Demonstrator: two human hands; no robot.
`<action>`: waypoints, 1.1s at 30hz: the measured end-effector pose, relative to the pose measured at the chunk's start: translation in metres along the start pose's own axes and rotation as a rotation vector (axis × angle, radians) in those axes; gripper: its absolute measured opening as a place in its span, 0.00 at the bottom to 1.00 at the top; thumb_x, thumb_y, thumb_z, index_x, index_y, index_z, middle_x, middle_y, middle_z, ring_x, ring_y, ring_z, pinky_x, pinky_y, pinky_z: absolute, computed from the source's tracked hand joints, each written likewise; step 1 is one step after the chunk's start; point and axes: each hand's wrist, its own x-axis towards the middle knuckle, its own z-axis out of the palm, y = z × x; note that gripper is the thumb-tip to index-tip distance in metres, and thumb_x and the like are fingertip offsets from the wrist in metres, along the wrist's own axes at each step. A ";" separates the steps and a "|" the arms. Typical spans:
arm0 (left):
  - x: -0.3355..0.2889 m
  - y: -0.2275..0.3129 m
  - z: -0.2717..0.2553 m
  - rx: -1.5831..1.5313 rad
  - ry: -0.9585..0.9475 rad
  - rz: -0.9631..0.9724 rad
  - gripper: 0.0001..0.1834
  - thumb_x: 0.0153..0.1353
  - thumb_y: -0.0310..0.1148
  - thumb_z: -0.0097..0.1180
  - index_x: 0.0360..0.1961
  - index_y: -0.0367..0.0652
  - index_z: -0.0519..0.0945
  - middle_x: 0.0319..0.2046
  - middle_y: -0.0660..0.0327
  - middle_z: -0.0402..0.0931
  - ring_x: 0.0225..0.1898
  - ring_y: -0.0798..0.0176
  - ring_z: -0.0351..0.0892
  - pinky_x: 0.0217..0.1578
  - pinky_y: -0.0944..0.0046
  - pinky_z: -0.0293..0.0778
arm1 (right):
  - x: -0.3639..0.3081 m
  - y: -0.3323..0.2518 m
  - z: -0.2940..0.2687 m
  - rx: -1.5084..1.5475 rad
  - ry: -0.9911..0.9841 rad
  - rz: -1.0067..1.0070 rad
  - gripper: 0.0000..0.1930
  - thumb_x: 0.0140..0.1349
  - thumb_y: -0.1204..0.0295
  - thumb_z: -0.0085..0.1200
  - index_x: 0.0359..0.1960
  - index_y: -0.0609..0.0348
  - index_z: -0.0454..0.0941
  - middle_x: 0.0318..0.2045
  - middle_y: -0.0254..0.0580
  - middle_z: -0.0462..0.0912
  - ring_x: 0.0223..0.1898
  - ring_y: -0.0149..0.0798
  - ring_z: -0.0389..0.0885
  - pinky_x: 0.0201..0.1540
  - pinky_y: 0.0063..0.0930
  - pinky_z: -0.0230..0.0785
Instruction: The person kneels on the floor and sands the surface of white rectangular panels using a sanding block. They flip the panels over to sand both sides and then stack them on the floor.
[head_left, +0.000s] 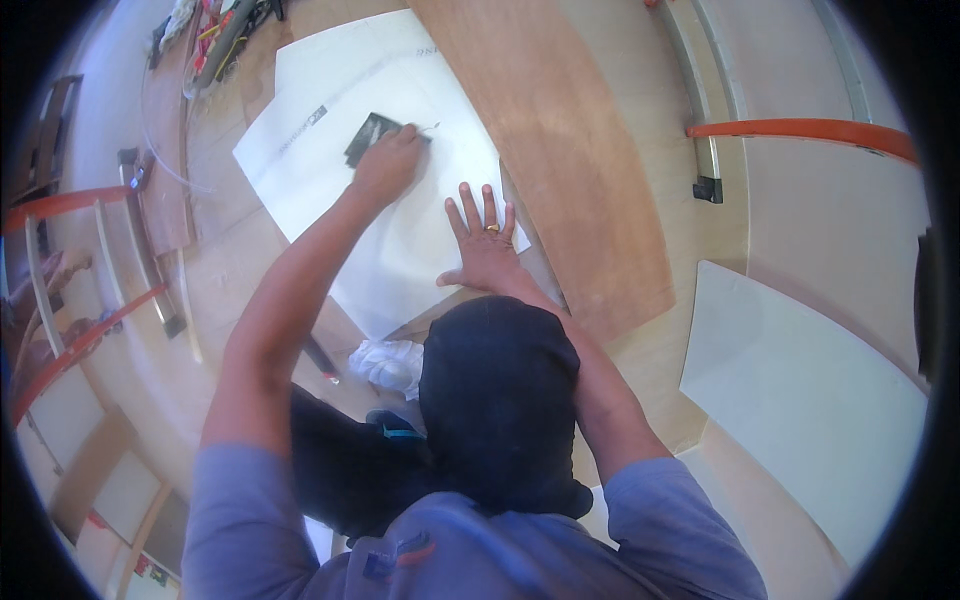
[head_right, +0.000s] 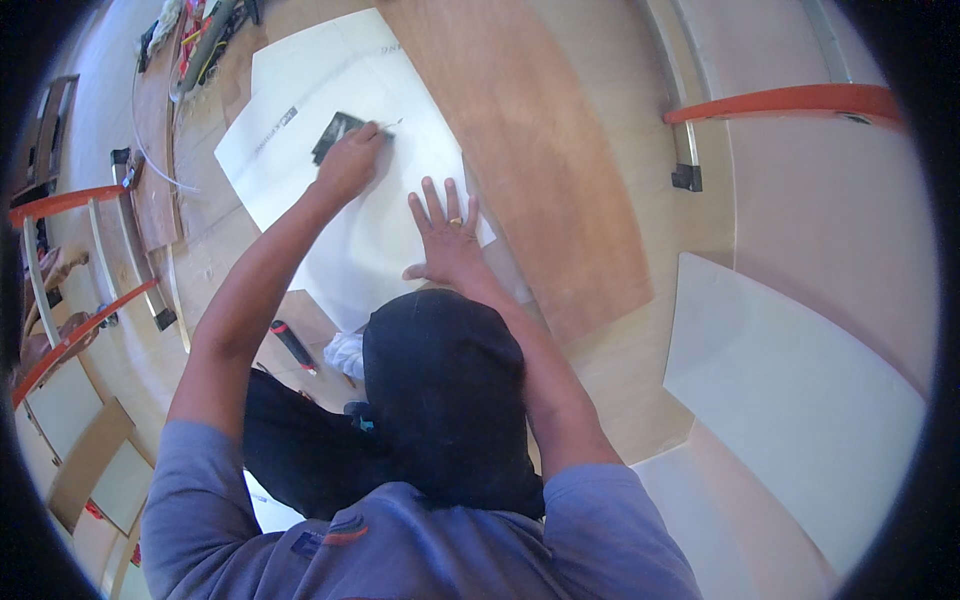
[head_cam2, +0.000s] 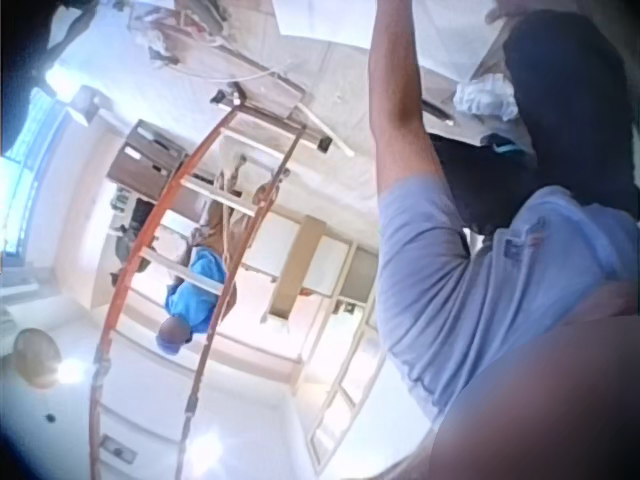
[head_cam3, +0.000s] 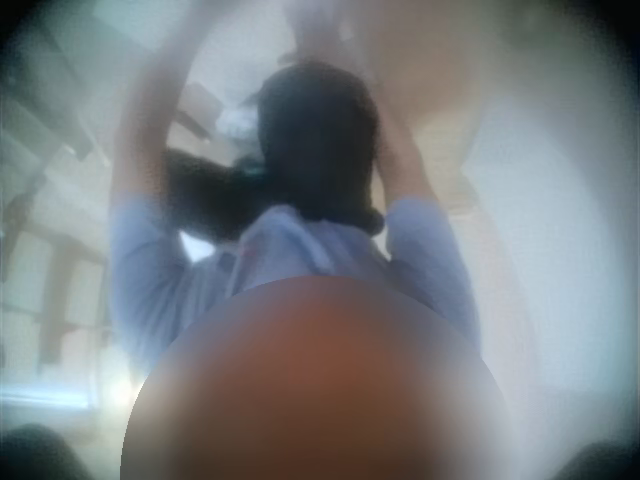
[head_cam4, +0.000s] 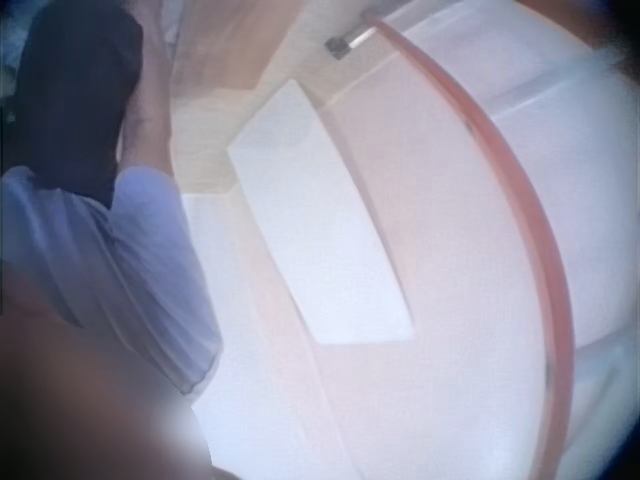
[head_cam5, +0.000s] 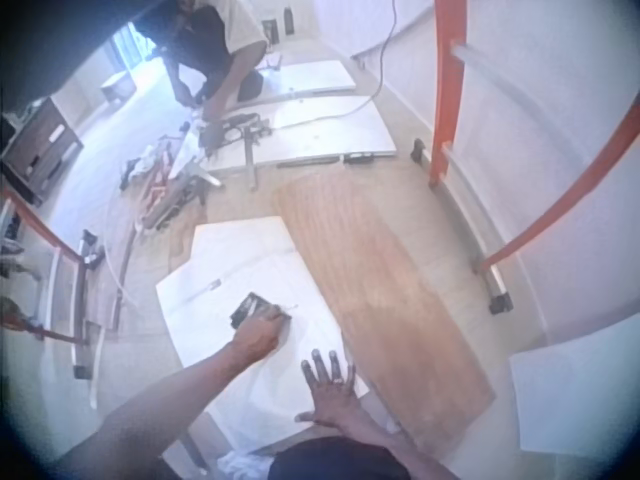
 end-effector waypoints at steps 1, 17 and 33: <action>0.010 0.008 -0.001 0.062 -0.068 -0.036 0.11 0.65 0.25 0.51 0.44 0.35 0.83 0.51 0.52 0.78 0.50 0.46 0.82 0.49 0.48 0.81 | 0.001 -0.002 -0.003 0.004 -0.011 -0.005 0.73 0.44 0.31 0.71 0.84 0.51 0.39 0.83 0.53 0.25 0.81 0.66 0.14 0.73 0.79 0.13; 0.009 0.028 0.008 0.040 -0.116 0.017 0.10 0.67 0.26 0.51 0.42 0.34 0.83 0.48 0.49 0.78 0.49 0.44 0.82 0.46 0.49 0.84 | -0.001 0.004 0.001 0.008 -0.052 0.002 0.74 0.44 0.31 0.71 0.84 0.52 0.38 0.83 0.54 0.24 0.81 0.67 0.14 0.73 0.80 0.15; 0.049 0.009 0.011 -0.017 0.059 -0.202 0.11 0.63 0.23 0.51 0.45 0.35 0.81 0.46 0.46 0.77 0.46 0.41 0.85 0.45 0.44 0.83 | -0.002 -0.005 -0.011 0.041 0.010 -0.037 0.73 0.43 0.36 0.75 0.84 0.48 0.39 0.84 0.49 0.27 0.82 0.63 0.18 0.76 0.77 0.20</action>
